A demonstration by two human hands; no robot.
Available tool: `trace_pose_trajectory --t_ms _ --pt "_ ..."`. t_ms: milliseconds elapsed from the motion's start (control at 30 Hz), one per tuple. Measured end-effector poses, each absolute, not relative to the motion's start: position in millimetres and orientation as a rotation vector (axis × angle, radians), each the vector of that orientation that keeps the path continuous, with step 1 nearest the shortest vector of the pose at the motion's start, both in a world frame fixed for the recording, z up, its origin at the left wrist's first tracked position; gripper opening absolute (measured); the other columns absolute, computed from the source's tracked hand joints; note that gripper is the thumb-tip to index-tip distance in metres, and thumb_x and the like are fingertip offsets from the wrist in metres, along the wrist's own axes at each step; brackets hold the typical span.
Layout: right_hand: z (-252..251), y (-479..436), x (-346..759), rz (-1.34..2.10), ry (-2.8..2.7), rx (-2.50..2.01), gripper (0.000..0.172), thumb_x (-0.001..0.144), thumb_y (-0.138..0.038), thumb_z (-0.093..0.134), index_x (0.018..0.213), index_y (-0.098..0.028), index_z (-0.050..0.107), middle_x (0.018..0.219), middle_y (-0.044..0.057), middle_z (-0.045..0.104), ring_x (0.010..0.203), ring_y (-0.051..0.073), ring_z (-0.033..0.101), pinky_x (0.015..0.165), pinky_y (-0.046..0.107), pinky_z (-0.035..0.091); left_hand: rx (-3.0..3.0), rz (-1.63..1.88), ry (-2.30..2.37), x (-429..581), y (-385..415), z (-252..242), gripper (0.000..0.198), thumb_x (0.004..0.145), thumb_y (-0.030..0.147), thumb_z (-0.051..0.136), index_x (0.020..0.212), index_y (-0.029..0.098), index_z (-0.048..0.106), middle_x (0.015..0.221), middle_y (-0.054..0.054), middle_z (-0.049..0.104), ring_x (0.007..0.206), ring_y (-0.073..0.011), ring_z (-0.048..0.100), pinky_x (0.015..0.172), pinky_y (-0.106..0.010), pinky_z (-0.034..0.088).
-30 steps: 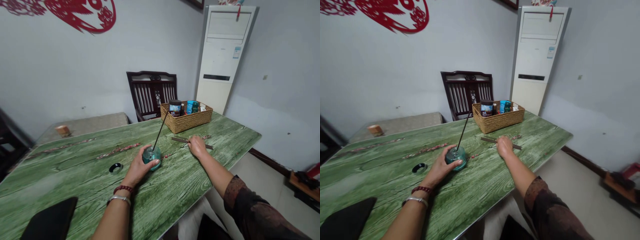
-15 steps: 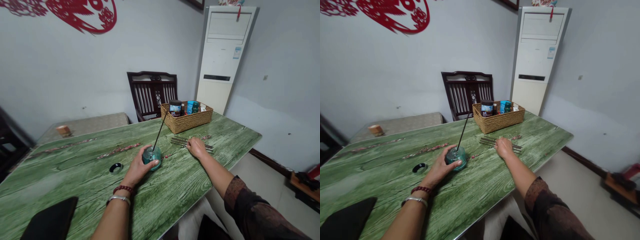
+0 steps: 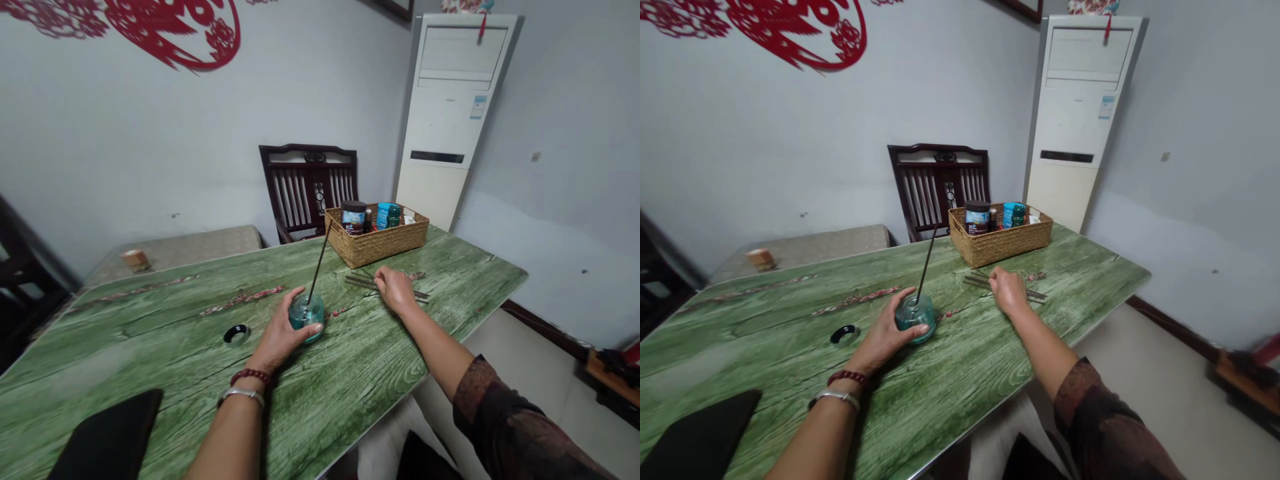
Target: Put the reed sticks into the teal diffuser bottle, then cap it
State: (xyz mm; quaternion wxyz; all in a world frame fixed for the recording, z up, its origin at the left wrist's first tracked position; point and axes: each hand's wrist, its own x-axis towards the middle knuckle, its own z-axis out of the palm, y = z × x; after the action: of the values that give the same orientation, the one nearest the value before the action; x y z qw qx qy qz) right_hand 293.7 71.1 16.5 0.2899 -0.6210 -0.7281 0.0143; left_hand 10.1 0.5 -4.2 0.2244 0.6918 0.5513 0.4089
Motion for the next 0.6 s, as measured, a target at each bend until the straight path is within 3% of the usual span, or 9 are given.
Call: trace_pose_trajectory --t_ms 133,300,600 --pt "43 69 286 0.383 -1.632 -1.262 0.017 0.081 -0.024 0.059 0.096 -0.019 0.065 0.077 0.002 0.072 0.07 0.015 0.065 0.069 0.025 0.047 1.909 1.153 1.465 8 -1 -3 0.09 0.067 0.052 0.074 0.142 0.019 0.039 0.143 -0.015 0.05 0.127 -0.0322 0.053 0.108 -0.047 0.041" --pt "81 52 256 0.92 -1.286 -0.681 0.026 0.076 -0.038 0.066 0.091 -0.02 0.056 0.075 0.0 0.072 0.051 0.01 0.058 0.047 0.019 0.043 1.894 1.124 1.406 6 0 -3 0.08 0.068 0.051 0.073 0.137 0.02 0.046 0.13 -0.011 0.061 0.119 -0.031 0.059 0.105 -0.047 0.043" --pt "101 44 196 0.894 -1.332 -0.533 0.023 0.077 -0.037 0.067 0.087 -0.021 0.054 0.075 -0.001 0.068 0.057 0.009 0.061 0.048 0.017 0.047 1.873 1.173 1.403 8 2 -4 0.076 0.066 0.047 0.075 0.132 0.019 0.05 0.125 -0.01 0.065 0.114 -0.0289 0.063 0.102 -0.045 0.046"
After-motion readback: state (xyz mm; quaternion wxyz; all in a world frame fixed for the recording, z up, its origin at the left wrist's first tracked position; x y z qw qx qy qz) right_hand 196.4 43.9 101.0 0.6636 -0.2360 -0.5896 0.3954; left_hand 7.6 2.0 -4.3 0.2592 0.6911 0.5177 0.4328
